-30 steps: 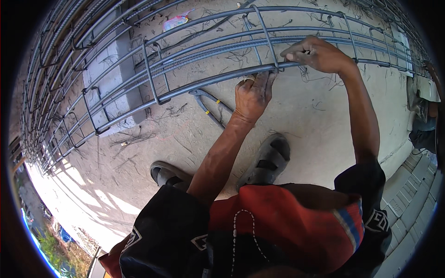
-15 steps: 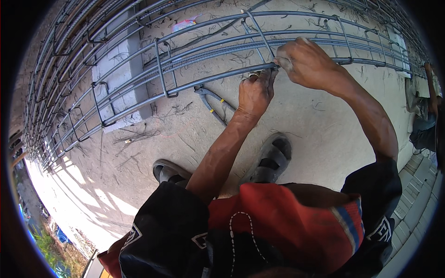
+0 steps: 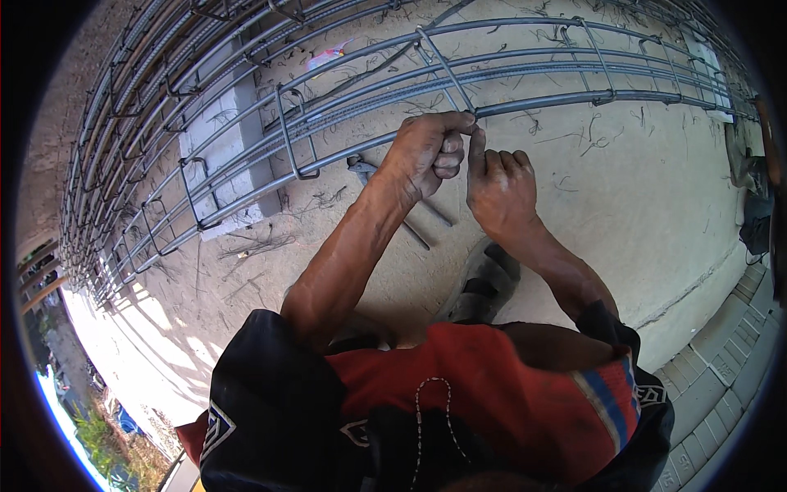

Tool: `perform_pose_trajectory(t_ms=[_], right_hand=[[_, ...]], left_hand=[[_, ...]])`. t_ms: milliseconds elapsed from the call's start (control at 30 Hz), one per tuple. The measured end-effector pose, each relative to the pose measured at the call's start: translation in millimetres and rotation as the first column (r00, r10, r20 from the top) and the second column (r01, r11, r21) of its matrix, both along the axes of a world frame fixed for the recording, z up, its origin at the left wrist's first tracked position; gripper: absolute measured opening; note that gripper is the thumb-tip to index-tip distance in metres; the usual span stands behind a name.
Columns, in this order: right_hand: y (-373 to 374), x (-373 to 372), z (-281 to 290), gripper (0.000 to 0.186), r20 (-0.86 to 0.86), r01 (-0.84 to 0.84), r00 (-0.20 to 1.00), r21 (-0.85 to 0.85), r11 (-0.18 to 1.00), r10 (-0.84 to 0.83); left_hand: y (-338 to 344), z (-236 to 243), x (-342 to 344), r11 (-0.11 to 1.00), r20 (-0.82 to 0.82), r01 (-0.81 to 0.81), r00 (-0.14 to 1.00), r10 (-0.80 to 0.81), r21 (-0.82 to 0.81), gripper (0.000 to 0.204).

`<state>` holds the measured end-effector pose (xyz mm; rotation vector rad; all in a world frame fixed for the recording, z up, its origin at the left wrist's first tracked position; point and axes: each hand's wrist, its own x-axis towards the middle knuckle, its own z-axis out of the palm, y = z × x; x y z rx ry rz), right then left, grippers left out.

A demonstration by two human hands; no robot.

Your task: The person secures metal rebar together to form a cage using wire and a pair of pincers, pulling and twisting wire at multiple connection points along the structure.

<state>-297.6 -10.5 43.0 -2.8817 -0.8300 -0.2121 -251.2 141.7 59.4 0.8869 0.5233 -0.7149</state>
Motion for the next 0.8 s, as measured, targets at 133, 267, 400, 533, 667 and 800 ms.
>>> perform_pose_trajectory(t_ms=[133,267,400,533,667,800], right_hand=[[-13,-2,-4,0.051,-0.05,-0.044,0.998,0.081,0.996,0.048],[-27,8,-6,0.05,0.025,-0.142,0.99,0.082,0.986,0.141],[-48,49,46,0.043,-0.363,-0.161,0.908,0.156,0.974,0.208],[-33,81,41,0.035,-0.243,-0.175,0.941,0.25,0.952,0.236],[2,105,58,0.032,-0.536,-0.367,0.798,-0.07,0.928,0.275],[8,112,68,0.017,-0.408,-0.517,0.828,-0.294,0.804,0.384]], left_hand=[[-7,-13,-20,1.0,0.132,-0.002,0.991,-0.002,0.028,0.019],[-31,-29,-26,0.934,0.371,-0.183,0.927,0.06,0.308,0.026],[-35,-33,-31,0.94,0.36,-0.305,0.903,0.234,0.155,0.017],[-37,-40,-31,0.907,0.553,-0.318,0.824,0.12,0.277,0.012],[-32,-49,-33,0.886,0.561,-0.325,0.823,0.093,0.33,0.017],[-38,-34,-33,0.817,0.515,-0.293,0.857,-0.006,0.497,0.015]])
